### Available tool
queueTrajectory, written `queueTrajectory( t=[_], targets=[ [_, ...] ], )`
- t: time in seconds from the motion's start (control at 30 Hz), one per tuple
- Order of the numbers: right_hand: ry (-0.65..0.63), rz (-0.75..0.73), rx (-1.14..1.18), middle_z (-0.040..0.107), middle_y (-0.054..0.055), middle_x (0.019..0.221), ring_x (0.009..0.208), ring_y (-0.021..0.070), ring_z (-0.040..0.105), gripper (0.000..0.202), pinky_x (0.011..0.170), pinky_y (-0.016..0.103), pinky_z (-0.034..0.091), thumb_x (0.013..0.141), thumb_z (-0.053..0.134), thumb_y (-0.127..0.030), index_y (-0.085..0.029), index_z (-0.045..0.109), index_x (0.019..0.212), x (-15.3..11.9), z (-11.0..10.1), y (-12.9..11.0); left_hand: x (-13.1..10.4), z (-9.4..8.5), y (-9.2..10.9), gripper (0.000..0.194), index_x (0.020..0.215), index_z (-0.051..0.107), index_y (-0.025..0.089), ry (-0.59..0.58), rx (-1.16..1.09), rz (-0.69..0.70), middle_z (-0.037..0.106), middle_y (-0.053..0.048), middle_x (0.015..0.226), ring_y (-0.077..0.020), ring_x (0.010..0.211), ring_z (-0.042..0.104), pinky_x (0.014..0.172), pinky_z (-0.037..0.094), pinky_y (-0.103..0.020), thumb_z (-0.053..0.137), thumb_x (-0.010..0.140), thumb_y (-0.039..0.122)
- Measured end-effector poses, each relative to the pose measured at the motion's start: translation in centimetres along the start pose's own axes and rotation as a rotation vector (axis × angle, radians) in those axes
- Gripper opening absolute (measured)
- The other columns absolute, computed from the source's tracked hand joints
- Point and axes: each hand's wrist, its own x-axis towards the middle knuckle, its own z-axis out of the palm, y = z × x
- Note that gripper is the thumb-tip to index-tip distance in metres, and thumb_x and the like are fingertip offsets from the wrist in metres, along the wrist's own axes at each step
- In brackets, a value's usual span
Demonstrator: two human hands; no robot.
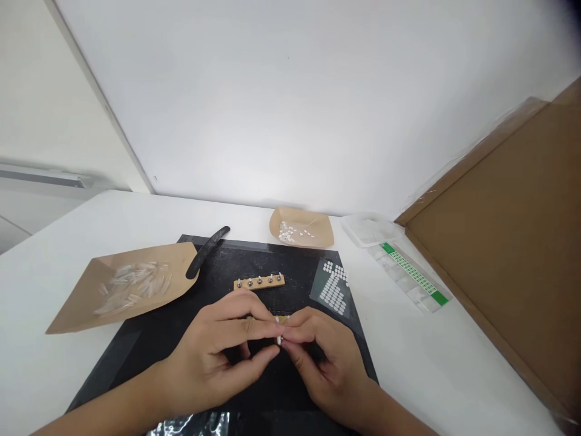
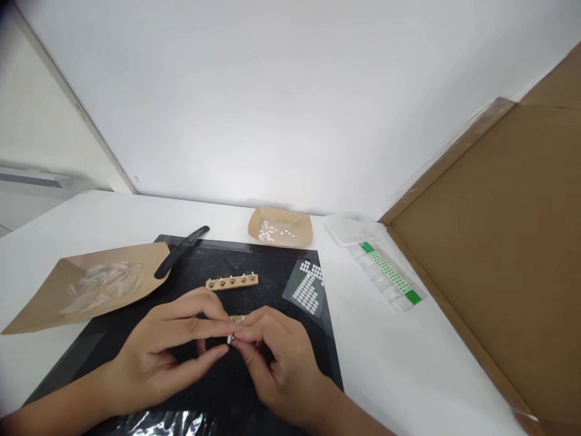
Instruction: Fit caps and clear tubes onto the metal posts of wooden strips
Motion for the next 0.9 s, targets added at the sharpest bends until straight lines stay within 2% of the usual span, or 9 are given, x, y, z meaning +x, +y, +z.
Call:
queueTrajectory(
  t=[0.1, 0.23, 0.43, 0.67, 0.9],
  targets=[
    [0.009, -0.078, -0.095, 0.073, 0.006, 0.100, 0.089, 0.0147, 0.072, 0.024, 0.078, 0.025, 0.060, 0.094, 0.065, 0.000, -0.020, 0.066, 0.107, -0.3, -0.1, 0.3, -0.4, 0.2, 0.0, 0.038, 0.122, 0.079, 0.022, 0.011, -0.086, -0.074, 0.074, -0.009, 0.098, -0.0170, 0.082, 0.071, 0.056, 0.059, -0.021, 0.069, 0.090, 0.002],
    [0.004, -0.141, -0.262, 0.074, 0.007, 0.100, 0.089, 0.0162, 0.072, 0.023, 0.076, 0.027, 0.061, 0.093, 0.067, 0.000, -0.019, 0.066, 0.107, -0.5, -0.1, 0.5, -0.5, 0.3, -0.2, 0.038, 0.118, 0.081, 0.024, 0.011, -0.140, -0.160, 0.075, -0.008, 0.096, -0.0114, 0.069, 0.069, 0.046, 0.050, -0.014, 0.067, 0.091, 0.001],
    [0.073, -0.242, -0.503, 0.076, 0.008, 0.092, 0.083, 0.0177, 0.072, 0.015, 0.073, 0.029, 0.060, 0.092, 0.070, -0.001, -0.014, 0.068, 0.099, -0.3, 0.2, -0.1, -0.5, 0.4, -0.4, 0.034, 0.108, 0.084, 0.026, 0.022, -0.121, -0.253, 0.076, -0.006, 0.093, -0.0098, 0.063, 0.068, 0.044, 0.046, -0.013, 0.070, 0.088, 0.002],
    [0.066, -0.220, -0.581, 0.076, 0.007, 0.091, 0.076, 0.0166, 0.069, 0.015, 0.067, 0.030, 0.055, 0.093, 0.067, -0.001, -0.014, 0.070, 0.099, -0.3, 0.1, -0.4, -0.6, 0.4, 0.0, 0.033, 0.108, 0.084, 0.029, -0.001, -0.119, -0.336, 0.076, -0.005, 0.093, -0.0092, 0.064, 0.070, 0.045, 0.048, -0.011, 0.069, 0.091, 0.005],
    [0.081, -0.201, -0.608, 0.076, 0.006, 0.089, 0.074, 0.0170, 0.069, 0.016, 0.064, 0.029, 0.053, 0.095, 0.064, -0.002, -0.015, 0.071, 0.099, 0.0, 0.4, -0.9, -0.8, 0.8, -0.1, 0.030, 0.101, 0.083, 0.027, 0.047, -0.084, -0.391, 0.074, -0.002, 0.089, -0.0078, 0.061, 0.068, 0.042, 0.045, -0.007, 0.072, 0.085, 0.004]
  ],
)
